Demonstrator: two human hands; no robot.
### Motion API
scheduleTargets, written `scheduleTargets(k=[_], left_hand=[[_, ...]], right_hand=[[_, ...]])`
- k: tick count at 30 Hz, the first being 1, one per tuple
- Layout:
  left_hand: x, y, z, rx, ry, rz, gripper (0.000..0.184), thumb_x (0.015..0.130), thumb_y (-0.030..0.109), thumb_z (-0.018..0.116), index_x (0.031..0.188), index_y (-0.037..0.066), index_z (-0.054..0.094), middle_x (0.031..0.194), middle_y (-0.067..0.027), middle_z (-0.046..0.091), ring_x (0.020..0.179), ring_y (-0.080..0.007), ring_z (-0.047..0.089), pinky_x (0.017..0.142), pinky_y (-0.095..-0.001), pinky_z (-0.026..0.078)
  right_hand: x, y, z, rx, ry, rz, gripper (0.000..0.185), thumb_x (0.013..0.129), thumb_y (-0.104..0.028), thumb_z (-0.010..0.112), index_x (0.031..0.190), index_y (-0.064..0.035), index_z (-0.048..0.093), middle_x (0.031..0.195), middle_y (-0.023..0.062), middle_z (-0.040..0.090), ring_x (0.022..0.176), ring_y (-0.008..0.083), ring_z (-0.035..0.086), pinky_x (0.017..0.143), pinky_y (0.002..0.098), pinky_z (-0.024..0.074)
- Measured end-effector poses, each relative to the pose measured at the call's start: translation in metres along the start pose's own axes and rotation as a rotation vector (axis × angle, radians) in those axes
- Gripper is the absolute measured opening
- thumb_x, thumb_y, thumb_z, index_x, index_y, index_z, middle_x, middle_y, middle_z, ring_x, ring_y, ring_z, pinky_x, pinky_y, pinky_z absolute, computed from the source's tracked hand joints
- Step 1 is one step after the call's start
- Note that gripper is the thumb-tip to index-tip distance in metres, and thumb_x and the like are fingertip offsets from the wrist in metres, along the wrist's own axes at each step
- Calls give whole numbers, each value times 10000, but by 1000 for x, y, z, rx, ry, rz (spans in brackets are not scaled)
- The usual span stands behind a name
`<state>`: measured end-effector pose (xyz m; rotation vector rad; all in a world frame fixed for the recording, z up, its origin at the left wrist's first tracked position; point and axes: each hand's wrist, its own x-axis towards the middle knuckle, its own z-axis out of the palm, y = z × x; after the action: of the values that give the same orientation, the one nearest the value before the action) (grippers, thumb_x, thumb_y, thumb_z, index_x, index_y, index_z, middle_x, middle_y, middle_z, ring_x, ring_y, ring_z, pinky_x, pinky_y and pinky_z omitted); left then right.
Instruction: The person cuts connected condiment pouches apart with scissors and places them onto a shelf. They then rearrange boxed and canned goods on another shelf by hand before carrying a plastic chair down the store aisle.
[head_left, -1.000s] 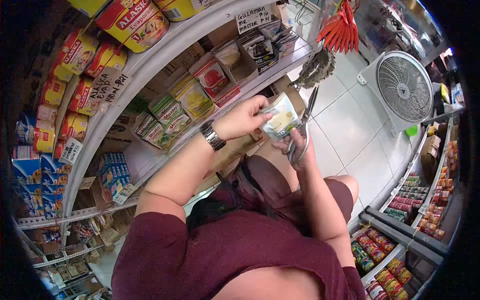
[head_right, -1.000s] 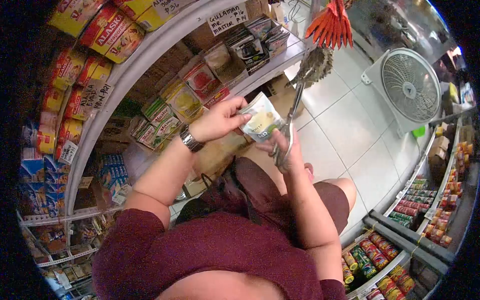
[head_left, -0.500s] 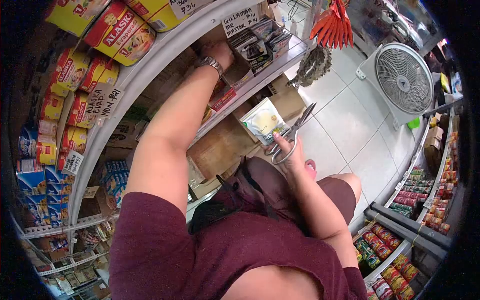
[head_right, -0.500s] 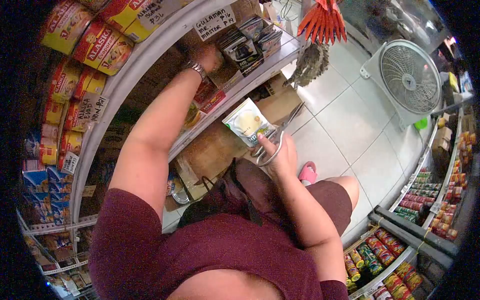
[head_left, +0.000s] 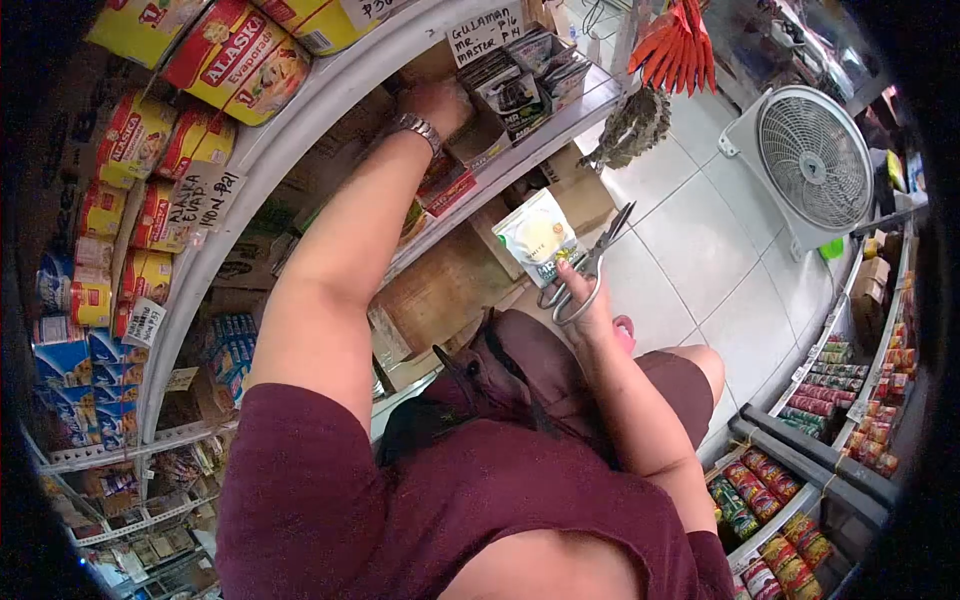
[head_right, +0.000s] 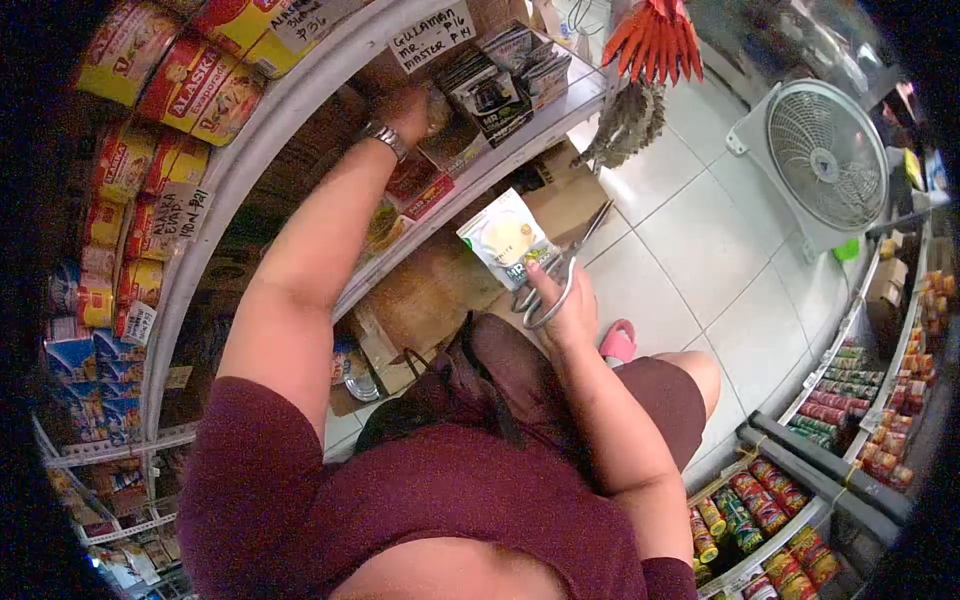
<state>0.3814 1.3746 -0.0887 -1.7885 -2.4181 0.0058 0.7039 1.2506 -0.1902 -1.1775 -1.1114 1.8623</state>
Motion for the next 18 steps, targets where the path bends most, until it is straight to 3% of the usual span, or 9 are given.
scheduleTargets(k=[2, 4, 6, 10, 12, 13, 16, 17, 18], left_hand=[[-1, 6, 7, -45, -10, 46, 259, 790, 268, 534, 955, 95, 632, 945, -145, 643, 897, -327, 609, 761, -439, 480], [-4, 16, 17, -621, 111, 243, 224, 811, 248, 557, 918, 69, 639, 930, -128, 650, 875, -315, 615, 750, -393, 480], [-60, 61, -50, -874, -174, 156, 304, 832, 244, 630, 1030, 14, 611, 911, -78, 642, 818, -124, 582, 748, -280, 474], [-114, 79, -33, -1280, -604, 197, 459, 830, 280, 646, 1169, -5, 524, 999, -66, 616, 899, -126, 561, 808, -263, 453], [-138, 83, -29, -1200, -568, 231, 490, 761, 288, 707, 1099, -26, 543, 961, -91, 638, 874, -126, 581, 785, -258, 456], [-141, 81, -15, -1246, -606, 258, 424, 749, 244, 712, 1051, -15, 564, 952, -99, 640, 859, -132, 588, 773, -266, 464], [-142, 73, -7, -1166, -480, 169, 302, 748, 167, 689, 982, 5, 587, 864, -90, 643, 790, -138, 589, 723, -281, 472], [-130, 66, -10, -1195, -387, 174, 284, 772, 139, 672, 1005, 6, 578, 888, -61, 637, 805, -112, 573, 736, -266, 465], [-120, 60, -17, -1222, -296, 180, 269, 797, 112, 655, 1029, 7, 568, 913, -32, 630, 820, -86, 557, 749, -250, 459]], right_hand=[[-4, -5, 5, 189, 23, 31, 347, 775, -302, 648, 927, 5, 588, 735, 60, 610, 671, 152, 572, 605, 304, 442], [-5, -1, 4, 329, 26, 25, 280, 792, -226, 642, 927, 10, 574, 717, 56, 591, 632, 148, 559, 559, 282, 437], [1, 11, -6, 128, 16, -3, 240, 800, -167, 641, 933, 15, 559, 705, 48, 573, 594, 142, 543, 525, 258, 430], [-6, 1, 2, 256, -2, 40, 254, 801, -165, 643, 939, 23, 542, 698, 35, 561, 572, 125, 525, 513, 256, 429], [-8, -6, 7, 306, -6, -42, 244, 798, -156, 646, 931, 21, 544, 695, 28, 558, 560, 113, 512, 494, 255, 414], [-7, -5, 1, 347, -107, 34, 319, 815, -156, 639, 1036, 18, 488, 845, 61, 564, 700, 141, 569, 601, 261, 475], [-10, -5, 12, 586, -113, -11, 327, 841, -149, 606, 1080, -4, 437, 914, 100, 543, 807, 187, 573, 724, 325, 503], [-13, -8, 13, 642, -163, -38, 328, 877, -150, 556, 1126, -43, 370, 1067, 198, 513, 990, 301, 550, 873, 427, 468], [-12, -7, 13, 637, -169, -36, 328, 877, -150, 556, 1126, -43, 370, 1067, 198, 513, 990, 301, 550, 873, 427, 468]])
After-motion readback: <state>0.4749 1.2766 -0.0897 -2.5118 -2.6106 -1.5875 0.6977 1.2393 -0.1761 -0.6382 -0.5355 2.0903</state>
